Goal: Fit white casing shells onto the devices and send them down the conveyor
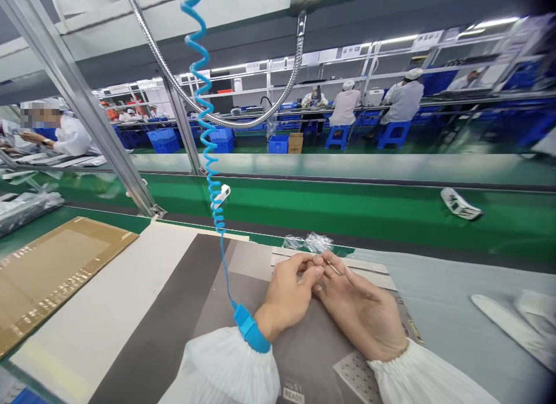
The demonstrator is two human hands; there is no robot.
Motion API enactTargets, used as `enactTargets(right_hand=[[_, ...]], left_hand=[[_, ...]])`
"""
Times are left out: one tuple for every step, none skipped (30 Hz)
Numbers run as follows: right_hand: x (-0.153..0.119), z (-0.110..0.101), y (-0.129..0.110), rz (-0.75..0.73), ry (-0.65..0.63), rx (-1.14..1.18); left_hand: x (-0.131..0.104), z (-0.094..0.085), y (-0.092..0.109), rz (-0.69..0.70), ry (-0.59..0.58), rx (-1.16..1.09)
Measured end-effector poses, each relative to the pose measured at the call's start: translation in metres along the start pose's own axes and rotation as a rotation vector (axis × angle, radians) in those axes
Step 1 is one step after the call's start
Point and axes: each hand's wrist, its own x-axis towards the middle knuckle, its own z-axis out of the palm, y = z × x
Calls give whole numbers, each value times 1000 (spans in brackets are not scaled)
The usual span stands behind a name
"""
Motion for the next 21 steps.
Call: enactTargets(right_hand=[[0,0,0,0,-12,16],[0,-1,1,0,-21,36],[0,-1,1,-1,-26,55],[0,-1,1,-2,-30,72],[0,-2,1,-4,-32,83],[0,-2,2,-6,-34,89],[0,-2,1,-8,-36,89],[1,-2,1,-9,-38,84],[1,-2,1,-11,-40,77],[2,-3,1,-12,-43,68],[2,-3,1,-13,-45,57],[2,-3,1,-15,-45,48],[2,-3,1,-19,-46,41],[1,-3,2,-24,-50,37],[0,-2,2,-31,-54,38],[-1,-1,3,-39,-58,38],[-2,0,3,-45,-63,34],[-1,0,3,-49,-66,17],[1,-2,2,-52,-63,-21],[5,-4,-2,-60,-53,-87],[10,-9,-8,-75,-34,-194]], left_hand=[[0,0,0,6,-2,-6],[0,0,1,10,-8,-15],[0,-1,1,11,-15,-25],[0,-1,2,11,-20,-34],[0,-1,3,10,-22,-40],[-1,-1,3,7,-19,-41],[-1,-1,4,5,-15,-37],[-1,-1,4,5,-7,-31],[-1,-2,5,7,-2,-24],[-1,-2,5,11,-5,-22],[-1,-2,6,14,-15,-25],[-1,-2,6,15,-28,-29],[-1,-3,7,12,-37,-31],[-1,-3,8,4,-37,-27],[-1,-3,8,-5,-29,-13],[-1,-2,8,-11,-12,10],[-1,-2,8,-14,4,36],[0,-2,8,-14,19,61],[0,-3,8,-14,32,83],[1,-3,7,-14,48,105],[1,-4,7,-16,74,128]])
